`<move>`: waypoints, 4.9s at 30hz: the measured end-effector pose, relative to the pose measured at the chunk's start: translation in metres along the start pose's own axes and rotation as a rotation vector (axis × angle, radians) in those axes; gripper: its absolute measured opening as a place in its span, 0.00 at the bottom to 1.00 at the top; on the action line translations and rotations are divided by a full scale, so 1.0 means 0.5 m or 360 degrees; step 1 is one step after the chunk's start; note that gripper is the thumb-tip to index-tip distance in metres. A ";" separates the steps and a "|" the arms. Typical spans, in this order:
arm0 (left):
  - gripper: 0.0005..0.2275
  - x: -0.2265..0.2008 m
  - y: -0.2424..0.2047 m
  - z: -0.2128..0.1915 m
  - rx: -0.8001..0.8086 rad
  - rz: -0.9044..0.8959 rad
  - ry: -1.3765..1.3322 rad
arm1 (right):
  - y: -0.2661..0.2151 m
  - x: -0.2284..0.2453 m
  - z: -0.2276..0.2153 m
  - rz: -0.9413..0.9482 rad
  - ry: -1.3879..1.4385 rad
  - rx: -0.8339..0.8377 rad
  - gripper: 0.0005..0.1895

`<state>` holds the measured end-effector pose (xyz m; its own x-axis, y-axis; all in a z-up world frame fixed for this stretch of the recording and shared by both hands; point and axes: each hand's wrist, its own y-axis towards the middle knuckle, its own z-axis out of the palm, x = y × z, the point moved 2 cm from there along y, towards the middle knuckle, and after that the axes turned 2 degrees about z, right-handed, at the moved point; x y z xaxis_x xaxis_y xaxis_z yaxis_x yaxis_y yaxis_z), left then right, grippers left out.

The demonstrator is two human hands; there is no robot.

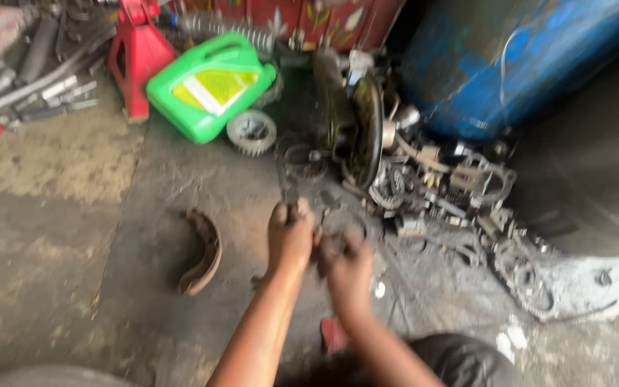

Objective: The person cleans the friction material of two brake shoes by hand using a piece of sandpaper. They rub the sandpaper against the surface of each shoe while sitting on the floor.

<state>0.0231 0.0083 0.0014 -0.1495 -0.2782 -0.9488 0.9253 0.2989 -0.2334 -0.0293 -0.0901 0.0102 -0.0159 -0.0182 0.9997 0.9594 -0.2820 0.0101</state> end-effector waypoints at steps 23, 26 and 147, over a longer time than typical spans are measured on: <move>0.13 -0.013 -0.036 -0.024 -0.0376 0.0142 0.0497 | 0.043 -0.015 0.008 -0.0066 -0.0079 0.0092 0.11; 0.14 -0.018 -0.012 -0.032 -0.0484 0.0114 0.0675 | -0.012 -0.010 0.011 0.0191 -0.0039 0.0096 0.09; 0.11 -0.067 -0.074 -0.025 -0.0131 0.0006 -0.0879 | -0.008 0.079 0.014 -0.0815 -0.0580 0.0033 0.12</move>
<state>-0.0103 0.0180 0.0392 0.0788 -0.7073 -0.7025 0.8918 0.3649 -0.2674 -0.0319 -0.0828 0.0497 -0.3813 0.4437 0.8110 0.8607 -0.1498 0.4866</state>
